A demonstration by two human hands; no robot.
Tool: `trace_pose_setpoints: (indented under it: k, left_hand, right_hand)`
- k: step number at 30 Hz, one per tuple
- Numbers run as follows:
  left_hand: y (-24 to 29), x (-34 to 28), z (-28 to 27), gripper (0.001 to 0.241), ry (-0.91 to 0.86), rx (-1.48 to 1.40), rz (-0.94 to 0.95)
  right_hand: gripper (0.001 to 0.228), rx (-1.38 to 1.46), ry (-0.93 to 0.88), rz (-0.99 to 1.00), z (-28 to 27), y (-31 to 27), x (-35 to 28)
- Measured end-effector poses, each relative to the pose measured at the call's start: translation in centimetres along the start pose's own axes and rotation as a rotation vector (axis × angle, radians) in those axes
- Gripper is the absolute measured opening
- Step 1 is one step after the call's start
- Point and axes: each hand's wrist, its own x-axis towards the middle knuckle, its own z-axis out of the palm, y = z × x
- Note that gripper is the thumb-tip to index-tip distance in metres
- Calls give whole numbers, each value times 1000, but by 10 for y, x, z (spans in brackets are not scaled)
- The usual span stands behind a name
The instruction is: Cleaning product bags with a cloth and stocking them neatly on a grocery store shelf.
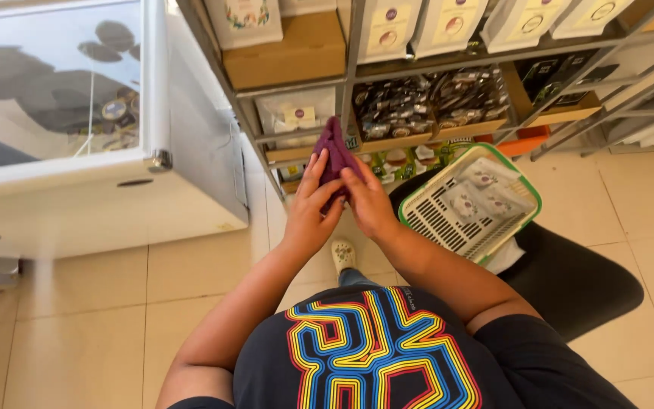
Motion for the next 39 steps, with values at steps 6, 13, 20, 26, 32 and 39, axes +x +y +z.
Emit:
trace_pose_setpoints:
  k: [6,13,20,26,32,39]
  left_hand:
    - [38,-65,-28,49,198,-594,-418]
    - [21,-123,-22,24,276,-715,-463]
    - [54,-130,-27,10,293,-874,-624]
    - [94,-130,-7,11,100,-674,-367]
    - [110,-118,16,28,-82,-717,-519]
    - [142,-68,74,45,-114,120,33]
  right_hand:
    - [51,144,-127,122,49,-8,-85]
    - [51,150,-108,141,63,-13,-139]
    - [48,214,132,132,57,-30,-159]
    - [49,150,70,135,59,-34,-173]
    - [46,-42,154,80,5,-32,-178]
    - [26,-344,131,68,-99,-73,-208]
